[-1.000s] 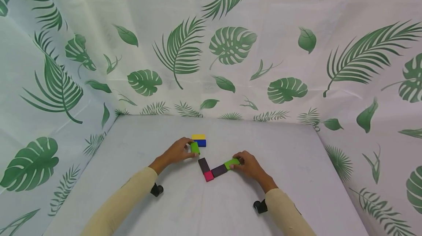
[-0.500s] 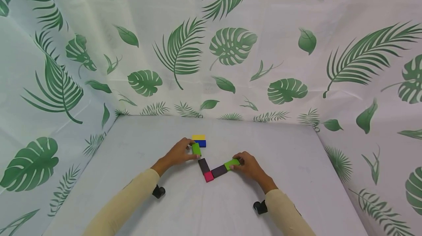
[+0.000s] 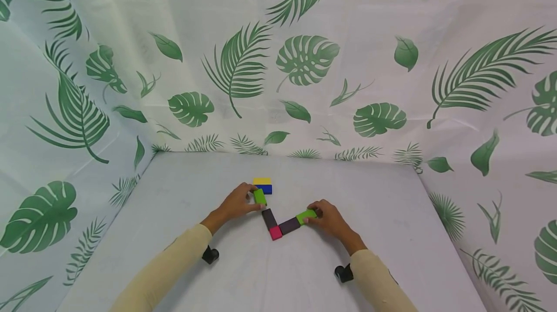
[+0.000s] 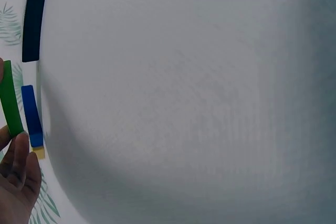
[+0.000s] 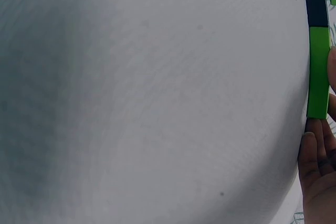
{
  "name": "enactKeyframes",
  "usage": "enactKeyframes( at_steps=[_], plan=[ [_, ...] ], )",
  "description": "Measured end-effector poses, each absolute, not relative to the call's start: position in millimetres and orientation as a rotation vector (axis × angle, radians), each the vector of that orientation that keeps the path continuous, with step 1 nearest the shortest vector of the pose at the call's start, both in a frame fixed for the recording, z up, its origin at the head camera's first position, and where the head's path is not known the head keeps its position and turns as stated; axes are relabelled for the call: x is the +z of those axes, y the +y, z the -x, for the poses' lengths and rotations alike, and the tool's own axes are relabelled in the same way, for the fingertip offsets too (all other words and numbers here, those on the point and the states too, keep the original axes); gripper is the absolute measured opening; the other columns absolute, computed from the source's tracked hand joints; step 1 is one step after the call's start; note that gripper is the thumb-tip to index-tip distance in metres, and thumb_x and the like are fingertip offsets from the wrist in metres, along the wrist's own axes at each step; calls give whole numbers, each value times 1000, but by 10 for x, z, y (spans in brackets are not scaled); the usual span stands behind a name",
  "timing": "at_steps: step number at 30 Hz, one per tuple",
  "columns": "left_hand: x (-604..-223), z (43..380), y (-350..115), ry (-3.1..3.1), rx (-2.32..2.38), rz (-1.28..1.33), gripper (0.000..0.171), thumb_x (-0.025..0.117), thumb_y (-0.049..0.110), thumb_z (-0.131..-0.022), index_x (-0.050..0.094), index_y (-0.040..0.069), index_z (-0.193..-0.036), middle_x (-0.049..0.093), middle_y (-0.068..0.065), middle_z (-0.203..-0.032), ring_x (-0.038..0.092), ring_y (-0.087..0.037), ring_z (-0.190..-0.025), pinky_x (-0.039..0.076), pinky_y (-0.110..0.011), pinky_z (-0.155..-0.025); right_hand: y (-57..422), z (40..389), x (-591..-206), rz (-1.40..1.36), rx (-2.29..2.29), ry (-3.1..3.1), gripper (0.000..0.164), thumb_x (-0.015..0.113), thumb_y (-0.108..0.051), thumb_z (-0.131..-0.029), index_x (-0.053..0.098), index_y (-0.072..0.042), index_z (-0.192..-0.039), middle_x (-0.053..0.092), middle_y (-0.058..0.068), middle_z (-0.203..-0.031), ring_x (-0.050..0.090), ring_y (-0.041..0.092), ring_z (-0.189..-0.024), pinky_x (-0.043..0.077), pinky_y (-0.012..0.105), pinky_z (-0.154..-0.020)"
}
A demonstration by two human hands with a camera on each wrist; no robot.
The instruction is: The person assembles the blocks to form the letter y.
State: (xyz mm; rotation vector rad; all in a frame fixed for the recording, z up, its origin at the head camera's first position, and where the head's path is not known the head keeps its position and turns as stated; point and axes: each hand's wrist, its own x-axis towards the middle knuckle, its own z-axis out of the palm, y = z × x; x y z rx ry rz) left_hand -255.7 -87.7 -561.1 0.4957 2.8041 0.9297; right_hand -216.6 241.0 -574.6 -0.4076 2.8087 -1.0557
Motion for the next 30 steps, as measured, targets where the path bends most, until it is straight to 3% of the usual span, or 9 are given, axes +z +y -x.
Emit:
enactKeyframes(
  at_steps=[30],
  plan=[
    [-5711,2532,-835,2837,922,-501,73,80,51,-81,58,6,-135,57,-3,-109,52,-13,-94,49,-29,-82,2406,2167,-5755,395,-1066,2809,38,80,-24,-86,67,-7,-117,64,4,-103,61,20,-97,51,42,-87]
  ],
)
